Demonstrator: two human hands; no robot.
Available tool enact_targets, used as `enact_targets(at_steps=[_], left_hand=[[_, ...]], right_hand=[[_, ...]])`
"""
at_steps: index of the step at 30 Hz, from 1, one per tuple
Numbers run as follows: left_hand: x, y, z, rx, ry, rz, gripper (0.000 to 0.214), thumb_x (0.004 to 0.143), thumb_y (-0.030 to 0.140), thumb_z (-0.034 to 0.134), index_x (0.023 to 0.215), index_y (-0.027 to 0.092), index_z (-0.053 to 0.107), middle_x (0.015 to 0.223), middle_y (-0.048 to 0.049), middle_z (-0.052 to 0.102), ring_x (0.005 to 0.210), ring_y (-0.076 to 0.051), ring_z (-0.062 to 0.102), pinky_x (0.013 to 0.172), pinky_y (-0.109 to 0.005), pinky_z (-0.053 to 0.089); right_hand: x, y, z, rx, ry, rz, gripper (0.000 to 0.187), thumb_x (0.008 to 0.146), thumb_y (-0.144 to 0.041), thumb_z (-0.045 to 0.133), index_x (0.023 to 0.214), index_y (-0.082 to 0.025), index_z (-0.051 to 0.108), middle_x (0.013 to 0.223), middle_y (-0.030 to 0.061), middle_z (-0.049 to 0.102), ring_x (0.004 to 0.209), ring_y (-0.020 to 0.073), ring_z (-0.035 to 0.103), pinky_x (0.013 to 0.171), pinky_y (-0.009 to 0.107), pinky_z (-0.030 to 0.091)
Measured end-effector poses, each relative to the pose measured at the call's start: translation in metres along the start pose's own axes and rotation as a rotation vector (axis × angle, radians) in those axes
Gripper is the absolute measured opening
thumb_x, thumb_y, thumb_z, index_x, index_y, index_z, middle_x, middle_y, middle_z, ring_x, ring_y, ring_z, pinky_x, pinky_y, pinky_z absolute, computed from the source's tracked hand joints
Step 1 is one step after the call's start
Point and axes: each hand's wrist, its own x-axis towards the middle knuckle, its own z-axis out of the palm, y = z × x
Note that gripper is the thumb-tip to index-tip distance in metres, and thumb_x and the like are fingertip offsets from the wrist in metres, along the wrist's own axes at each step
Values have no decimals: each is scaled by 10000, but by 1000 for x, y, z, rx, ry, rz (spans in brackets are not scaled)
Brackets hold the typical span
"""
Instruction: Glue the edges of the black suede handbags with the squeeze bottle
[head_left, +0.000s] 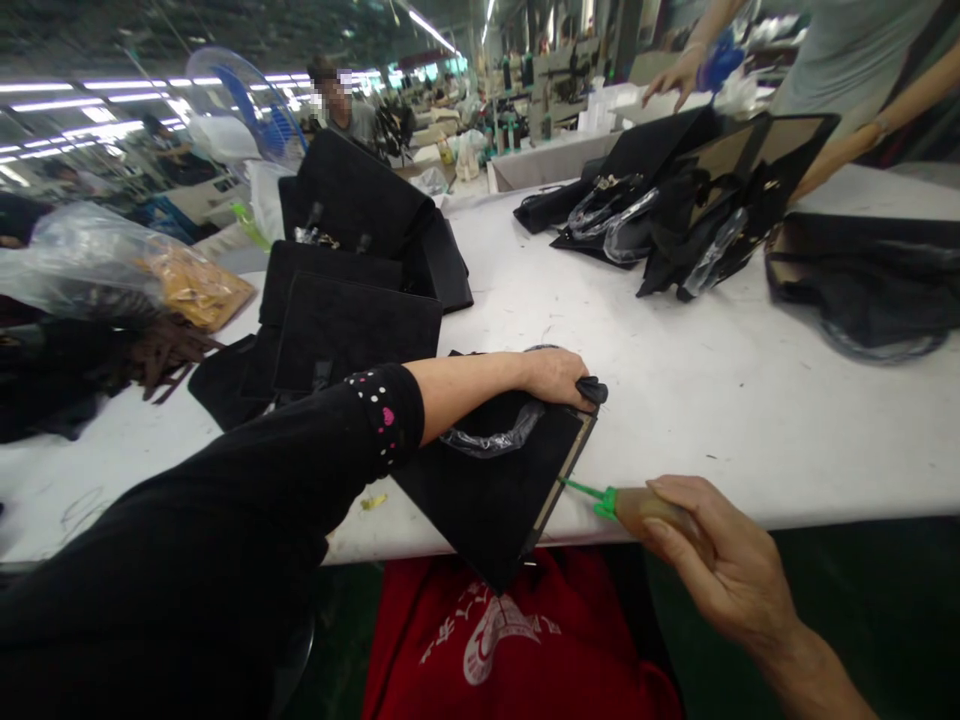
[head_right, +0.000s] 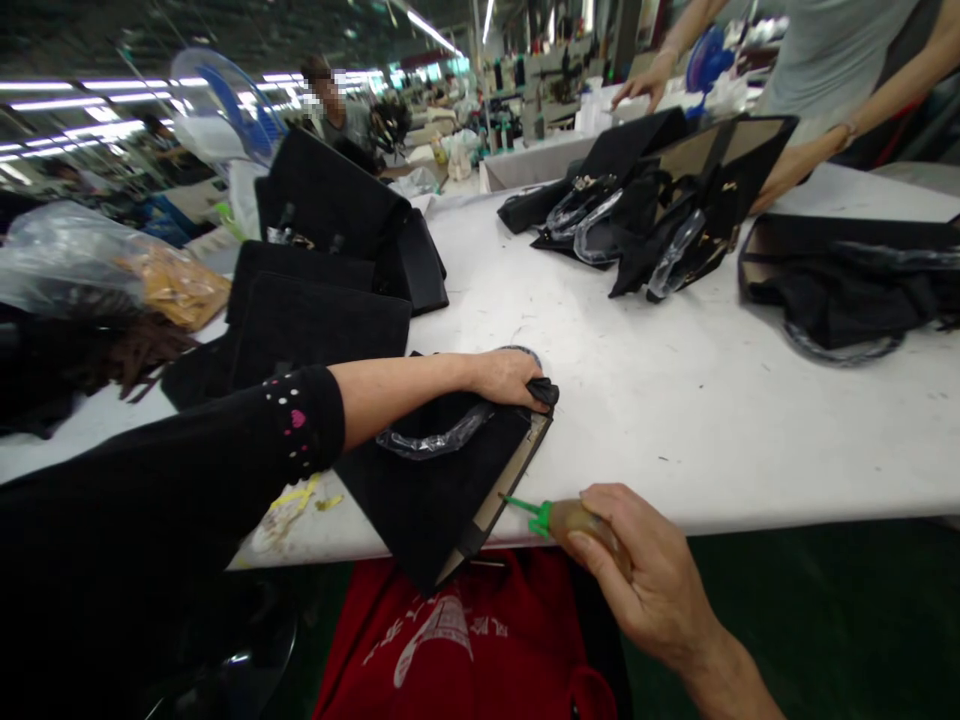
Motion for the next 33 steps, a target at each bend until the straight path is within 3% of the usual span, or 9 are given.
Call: enact_targets(at_steps=[3, 7, 11, 15, 19, 24, 28, 33], left_hand=[[-1, 0, 0, -6, 0, -3, 466, 828, 563, 597, 935, 142, 769, 817, -82, 737, 715, -183, 624, 627, -263, 400], [-1, -1, 0, -22, 6, -9, 464, 825, 559, 592, 929, 143, 769, 816, -78, 732, 713, -182, 621, 626, -264, 400], [-1, -3, 1, -39, 16, -5, 467, 814, 566, 594, 914, 146, 772, 804, -73, 731, 706, -180, 620, 623, -261, 402], [-2, -6, 2, -47, 34, -2, 473, 812, 570, 592, 927, 149, 773, 818, -72, 737, 726, -185, 631, 646, -261, 414], [-2, -8, 3, -59, 45, 2, 463, 813, 562, 589, 921, 151, 772, 807, -65, 730, 721, -181, 624, 653, -259, 412], [-5, -12, 4, -90, 69, 6, 423, 821, 532, 602, 888, 148, 766, 764, -44, 713, 690, -161, 608, 652, -246, 417], [-16, -12, -11, -104, 89, 12, 371, 821, 495, 614, 815, 148, 746, 669, 1, 641, 634, -127, 558, 600, -224, 384], [-48, -8, -53, -82, 163, -27, 367, 817, 486, 614, 740, 139, 703, 572, 41, 493, 592, -106, 483, 575, -221, 337]], right_hand=[[-1, -1, -2, 60, -98, -16, 196, 979, -264, 554, 1163, -200, 575, 1058, 96, 676, 939, 215, 685, 811, 305, 568], [-2, -3, -2, -16, 18, -2, 211, 969, -268, 581, 1164, -189, 576, 1045, 104, 683, 910, 219, 694, 815, 311, 571], [-5, -8, -3, 24, -100, -69, 199, 976, -281, 563, 1155, -195, 584, 1048, 105, 696, 942, 226, 703, 811, 307, 581], [-7, -13, 0, -6, -18, -28, 214, 970, -259, 569, 1173, -192, 575, 1061, 121, 693, 934, 235, 703, 810, 328, 587], [-9, -18, 2, 34, -103, -77, 200, 980, -266, 544, 1164, -196, 574, 1031, 112, 706, 934, 232, 707, 799, 319, 590], [-8, -20, 0, 11, -59, -47, 198, 976, -267, 556, 1159, -192, 565, 1046, 118, 701, 928, 227, 705, 803, 315, 589], [-3, -20, -2, 43, -105, -87, 181, 987, -268, 534, 1152, -198, 561, 1041, 114, 702, 936, 226, 699, 810, 325, 590], [7, -7, -3, -8, -17, -66, 243, 963, -259, 582, 1198, -199, 563, 1075, 128, 687, 949, 252, 692, 807, 373, 593]])
